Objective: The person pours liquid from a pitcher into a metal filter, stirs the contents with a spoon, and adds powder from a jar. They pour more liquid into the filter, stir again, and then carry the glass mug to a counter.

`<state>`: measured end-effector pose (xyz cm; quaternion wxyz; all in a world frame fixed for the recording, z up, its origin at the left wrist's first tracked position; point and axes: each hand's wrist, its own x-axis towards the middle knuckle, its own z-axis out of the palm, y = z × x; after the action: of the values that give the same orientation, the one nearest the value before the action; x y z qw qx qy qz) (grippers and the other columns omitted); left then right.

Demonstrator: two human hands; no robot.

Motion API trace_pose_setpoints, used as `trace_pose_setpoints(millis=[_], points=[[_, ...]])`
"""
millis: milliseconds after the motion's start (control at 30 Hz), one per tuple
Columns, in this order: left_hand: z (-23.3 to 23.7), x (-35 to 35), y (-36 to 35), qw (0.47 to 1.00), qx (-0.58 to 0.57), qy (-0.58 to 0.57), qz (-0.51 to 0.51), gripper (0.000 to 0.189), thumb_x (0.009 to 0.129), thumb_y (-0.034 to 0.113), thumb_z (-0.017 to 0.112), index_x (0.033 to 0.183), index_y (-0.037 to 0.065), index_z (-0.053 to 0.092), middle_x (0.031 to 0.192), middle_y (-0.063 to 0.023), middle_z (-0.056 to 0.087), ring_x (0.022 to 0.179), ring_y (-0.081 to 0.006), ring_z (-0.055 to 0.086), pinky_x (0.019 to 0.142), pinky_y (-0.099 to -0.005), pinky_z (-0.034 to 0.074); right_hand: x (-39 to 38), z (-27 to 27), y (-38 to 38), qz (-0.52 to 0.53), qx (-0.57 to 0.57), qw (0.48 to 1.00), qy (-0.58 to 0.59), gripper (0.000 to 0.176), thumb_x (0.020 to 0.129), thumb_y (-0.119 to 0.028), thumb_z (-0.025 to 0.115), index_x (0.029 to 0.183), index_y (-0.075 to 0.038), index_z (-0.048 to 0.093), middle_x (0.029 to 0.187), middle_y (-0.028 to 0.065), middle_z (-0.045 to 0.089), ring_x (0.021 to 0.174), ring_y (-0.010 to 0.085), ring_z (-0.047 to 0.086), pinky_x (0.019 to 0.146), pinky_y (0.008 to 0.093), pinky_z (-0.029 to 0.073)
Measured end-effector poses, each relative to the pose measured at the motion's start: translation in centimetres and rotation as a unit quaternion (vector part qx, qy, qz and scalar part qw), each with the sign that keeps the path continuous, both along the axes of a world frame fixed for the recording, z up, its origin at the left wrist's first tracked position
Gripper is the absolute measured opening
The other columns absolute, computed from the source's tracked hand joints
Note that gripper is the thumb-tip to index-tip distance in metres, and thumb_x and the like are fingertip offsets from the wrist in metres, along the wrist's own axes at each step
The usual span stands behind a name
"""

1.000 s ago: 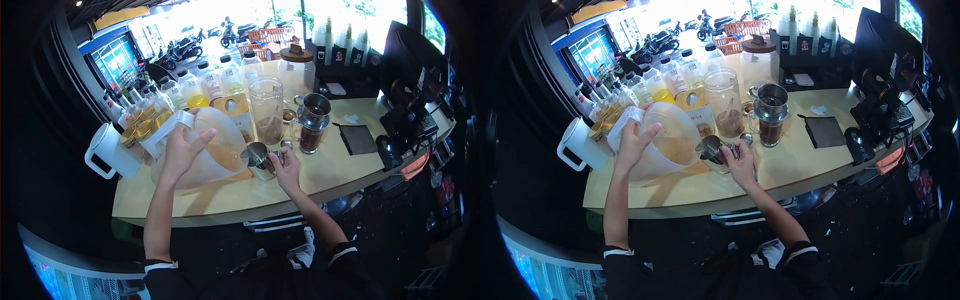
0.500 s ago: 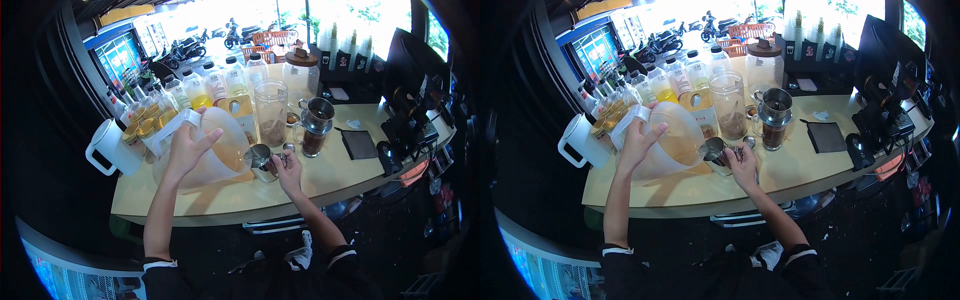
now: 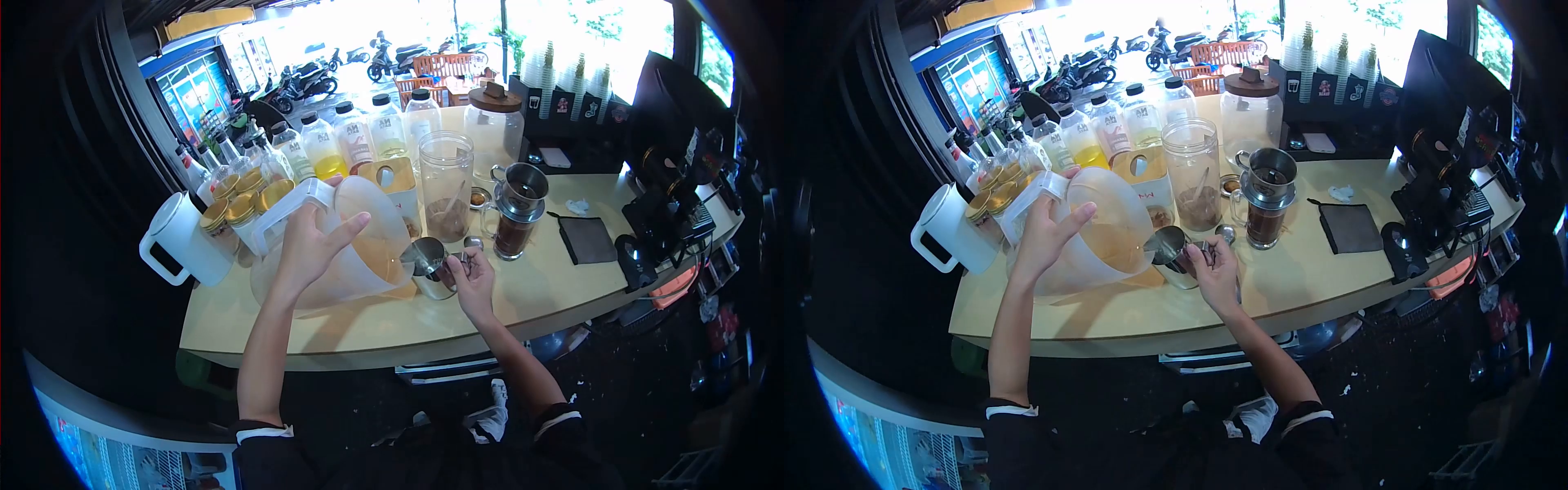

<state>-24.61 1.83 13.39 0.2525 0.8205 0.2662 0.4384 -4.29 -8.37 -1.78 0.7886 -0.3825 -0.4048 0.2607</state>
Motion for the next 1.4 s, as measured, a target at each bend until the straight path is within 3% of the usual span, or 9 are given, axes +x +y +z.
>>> trace_pose_setpoints(millis=[100, 167, 533, 600, 1400], points=[[0.4, 0.0, -0.4, 1.0, -0.007, 0.008, 0.006, 0.068, 0.076, 0.033, 0.075, 0.127, -0.004, 0.05, 0.111, -0.0153, 0.063, 0.104, -0.0217, 0.06, 0.092, -0.0332, 0.044, 0.1, -0.1, 0.0, -0.003, -0.006, 1.0, -0.016, 0.01, 0.092, -0.003, 0.06, 0.093, -0.003, 0.05, 0.073, -0.0043, 0.05, 0.067, 0.0005, 0.047, 0.06, 0.0166, 0.039], [0.4, 0.0, -0.5, 1.0, -0.009, 0.007, 0.005, 0.068, 0.076, 0.033, 0.075, 0.127, -0.004, 0.05, 0.11, -0.0154, 0.063, 0.103, -0.0217, 0.06, 0.092, -0.0333, 0.044, 0.4, -0.5, 0.1, 0.015, -0.003, 1.0, -0.021, 0.008, 0.093, -0.004, 0.058, 0.094, -0.001, 0.05, 0.08, -0.0008, 0.053, 0.075, 0.0033, 0.053, 0.072, 0.0198, 0.053], [0.3, -0.1, -0.5, 1.0, -0.008, 0.008, 0.015, 0.07, 0.074, 0.037, 0.075, 0.126, -0.004, 0.052, 0.107, -0.0165, 0.065, 0.101, -0.0226, 0.062, 0.09, -0.0342, 0.045, 0.6, -1.2, 0.4, 0.002, 0.003, 0.999, -0.036, 0.008, 0.093, -0.003, 0.058, 0.094, -0.001, 0.05, 0.08, -0.0009, 0.054, 0.075, 0.0026, 0.052, 0.071, 0.0189, 0.05], [0.7, -0.2, -0.7, 0.998, -0.052, 0.039, -0.003, 0.064, 0.08, 0.028, 0.073, 0.132, 0.001, 0.047, 0.123, -0.0134, 0.056, 0.117, -0.0217, 0.052, 0.103, -0.0351, 0.036, 0.5, -1.0, 0.4, 0.003, 0.001, 0.999, -0.039, 0.008, 0.093, -0.003, 0.058, 0.094, -0.001, 0.05, 0.081, -0.0006, 0.054, 0.075, 0.0028, 0.052, 0.071, 0.0191, 0.05], [0.6, -0.1, -0.9, 0.998, -0.047, 0.032, 0.001, 0.063, 0.079, 0.028, 0.072, 0.131, 0.001, 0.049, 0.12, -0.013, 0.058, 0.117, -0.0215, 0.052, 0.103, -0.0353, 0.036, 0.6, -0.9, 0.1, 0.029, -0.019, 0.999, -0.022, 0.008, 0.094, -0.003, 0.055, 0.095, -0.001, 0.048, 0.085, 0.0005, 0.053, 0.079, 0.0061, 0.056, 0.08, 0.0259, 0.057]])
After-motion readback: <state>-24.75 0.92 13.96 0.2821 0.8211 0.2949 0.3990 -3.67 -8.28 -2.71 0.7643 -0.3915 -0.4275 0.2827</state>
